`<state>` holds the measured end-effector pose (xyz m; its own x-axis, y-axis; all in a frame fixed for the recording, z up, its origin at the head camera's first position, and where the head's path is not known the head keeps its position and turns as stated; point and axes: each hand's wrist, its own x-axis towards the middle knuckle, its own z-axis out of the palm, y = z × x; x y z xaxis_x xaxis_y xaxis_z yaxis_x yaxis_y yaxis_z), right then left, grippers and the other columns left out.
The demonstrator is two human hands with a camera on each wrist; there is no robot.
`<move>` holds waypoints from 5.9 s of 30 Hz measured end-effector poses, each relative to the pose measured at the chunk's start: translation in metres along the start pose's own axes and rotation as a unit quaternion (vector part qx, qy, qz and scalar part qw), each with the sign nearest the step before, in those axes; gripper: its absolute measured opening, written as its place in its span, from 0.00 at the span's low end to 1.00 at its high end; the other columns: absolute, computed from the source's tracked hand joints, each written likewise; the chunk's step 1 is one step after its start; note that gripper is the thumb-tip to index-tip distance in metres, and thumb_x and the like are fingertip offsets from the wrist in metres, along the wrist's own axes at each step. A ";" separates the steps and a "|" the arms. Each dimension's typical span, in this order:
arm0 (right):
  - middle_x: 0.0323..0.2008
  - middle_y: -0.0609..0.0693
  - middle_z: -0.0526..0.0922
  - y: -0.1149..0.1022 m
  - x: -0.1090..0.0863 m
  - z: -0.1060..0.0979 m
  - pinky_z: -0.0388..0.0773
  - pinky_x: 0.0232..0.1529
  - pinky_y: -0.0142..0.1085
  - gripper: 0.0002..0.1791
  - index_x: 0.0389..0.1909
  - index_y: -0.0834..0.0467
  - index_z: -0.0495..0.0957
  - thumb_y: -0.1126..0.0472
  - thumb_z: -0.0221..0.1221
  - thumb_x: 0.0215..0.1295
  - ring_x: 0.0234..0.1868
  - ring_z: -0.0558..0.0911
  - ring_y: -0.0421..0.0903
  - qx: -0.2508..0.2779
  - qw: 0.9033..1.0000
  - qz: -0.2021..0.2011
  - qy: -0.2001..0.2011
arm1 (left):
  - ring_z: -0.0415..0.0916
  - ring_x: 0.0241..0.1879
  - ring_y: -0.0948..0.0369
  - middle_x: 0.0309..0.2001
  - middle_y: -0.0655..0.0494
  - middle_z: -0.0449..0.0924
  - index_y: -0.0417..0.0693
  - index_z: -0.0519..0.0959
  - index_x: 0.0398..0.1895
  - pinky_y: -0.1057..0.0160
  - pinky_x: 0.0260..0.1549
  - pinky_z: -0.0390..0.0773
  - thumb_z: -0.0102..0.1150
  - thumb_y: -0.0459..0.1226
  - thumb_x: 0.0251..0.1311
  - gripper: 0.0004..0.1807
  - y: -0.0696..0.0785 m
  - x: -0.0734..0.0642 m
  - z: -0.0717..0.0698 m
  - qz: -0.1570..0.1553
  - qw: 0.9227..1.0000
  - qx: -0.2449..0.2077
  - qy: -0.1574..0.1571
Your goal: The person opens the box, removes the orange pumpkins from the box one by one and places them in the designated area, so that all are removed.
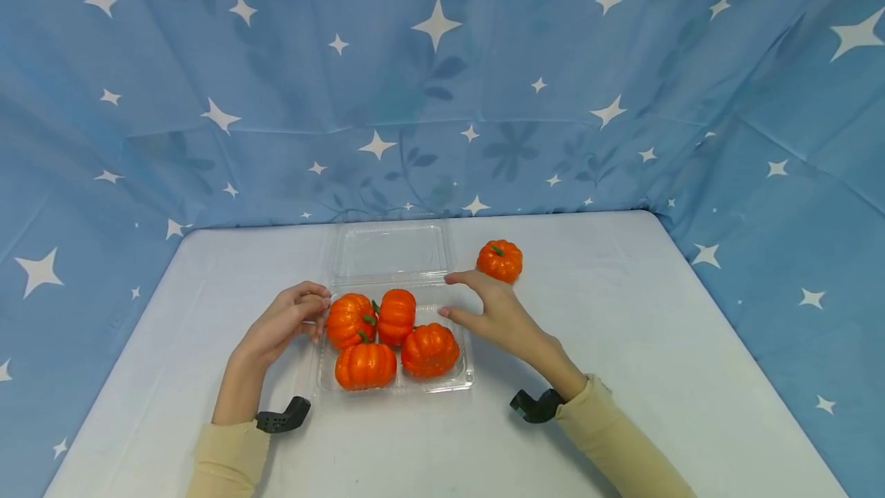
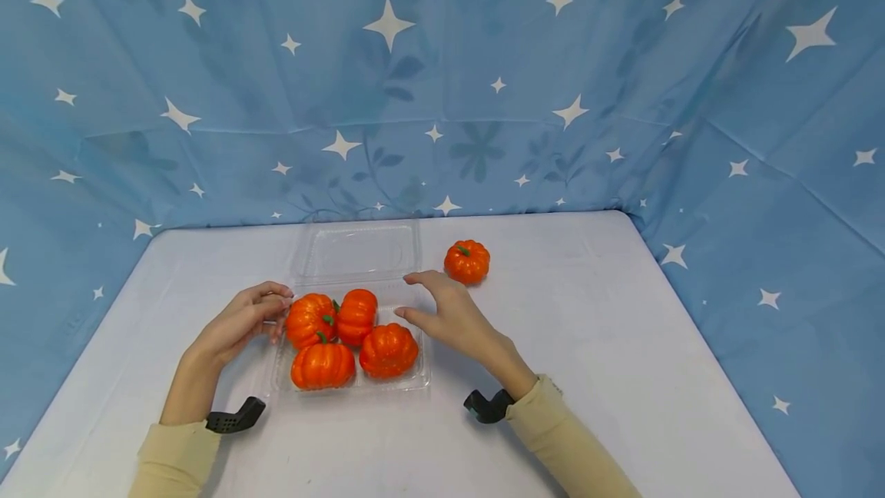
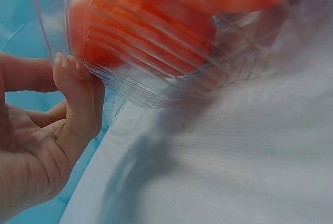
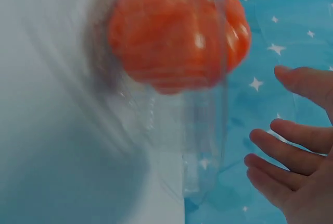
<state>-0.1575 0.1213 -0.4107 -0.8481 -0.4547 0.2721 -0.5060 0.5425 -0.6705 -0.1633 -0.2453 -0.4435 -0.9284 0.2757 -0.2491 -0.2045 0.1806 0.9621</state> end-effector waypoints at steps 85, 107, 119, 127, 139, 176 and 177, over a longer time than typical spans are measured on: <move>0.63 0.48 0.78 -0.022 -0.013 -0.010 0.80 0.62 0.41 0.39 0.68 0.57 0.71 0.46 0.73 0.59 0.61 0.78 0.44 -0.038 0.972 -0.011 -0.231 | 0.73 0.25 0.61 0.31 0.51 0.75 0.23 0.62 0.61 0.63 0.24 0.82 0.46 0.34 0.77 0.21 0.001 -0.001 0.006 0.000 1.000 0.002 0.001; 0.60 0.46 0.79 -0.015 -0.012 -0.023 0.80 0.63 0.45 0.39 0.67 0.56 0.70 0.54 0.74 0.56 0.60 0.79 0.43 0.001 0.985 -0.065 -0.160 | 0.74 0.25 0.61 0.33 0.50 0.74 0.23 0.63 0.61 0.63 0.24 0.82 0.46 0.34 0.77 0.21 -0.003 -0.001 0.004 0.001 1.000 -0.002 -0.001; 0.61 0.46 0.79 -0.004 -0.009 -0.035 0.81 0.62 0.47 0.40 0.66 0.55 0.71 0.54 0.76 0.52 0.60 0.80 0.44 -0.012 0.995 -0.047 -0.093 | 0.73 0.26 0.61 0.31 0.50 0.74 0.23 0.62 0.61 0.64 0.24 0.82 0.45 0.34 0.77 0.21 -0.001 -0.001 0.003 0.007 1.000 -0.001 -0.007; 0.59 0.50 0.80 0.011 -0.007 -0.046 0.83 0.57 0.45 0.40 0.65 0.58 0.71 0.57 0.77 0.51 0.56 0.82 0.47 -0.007 0.998 -0.044 -0.047 | 0.74 0.25 0.61 0.32 0.51 0.74 0.22 0.61 0.61 0.63 0.24 0.82 0.45 0.33 0.77 0.21 -0.003 -0.001 0.004 0.008 1.000 -0.008 -0.008; 0.61 0.55 0.79 0.031 -0.004 -0.056 0.83 0.56 0.48 0.41 0.66 0.61 0.70 0.57 0.78 0.52 0.57 0.81 0.51 -0.032 0.999 -0.028 0.010 | 0.74 0.25 0.62 0.31 0.52 0.76 0.21 0.62 0.62 0.64 0.23 0.81 0.45 0.33 0.77 0.21 -0.002 -0.002 0.003 0.008 1.000 -0.003 -0.004; 0.65 0.66 0.75 0.085 -0.005 -0.097 0.74 0.65 0.61 0.45 0.72 0.67 0.65 0.56 0.75 0.58 0.65 0.76 0.63 -0.022 0.985 0.121 0.123 | 0.74 0.24 0.62 0.32 0.51 0.75 0.22 0.63 0.60 0.64 0.23 0.82 0.46 0.32 0.76 0.20 0.000 -0.001 0.003 0.007 1.000 0.007 0.000; 0.65 0.65 0.75 0.087 -0.006 -0.097 0.73 0.65 0.61 0.45 0.72 0.67 0.65 0.56 0.75 0.59 0.64 0.76 0.63 -0.023 0.984 0.126 0.126 | 0.73 0.24 0.62 0.32 0.51 0.75 0.22 0.63 0.60 0.64 0.23 0.82 0.46 0.32 0.76 0.19 0.001 -0.001 0.003 0.007 1.000 0.007 0.000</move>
<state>-0.2118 0.2396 -0.4030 -0.9565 -0.1161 0.2677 -0.2770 0.6491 -0.7084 -0.1614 -0.2422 -0.4430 -0.9309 0.2790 -0.2357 -0.1870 0.1902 0.9638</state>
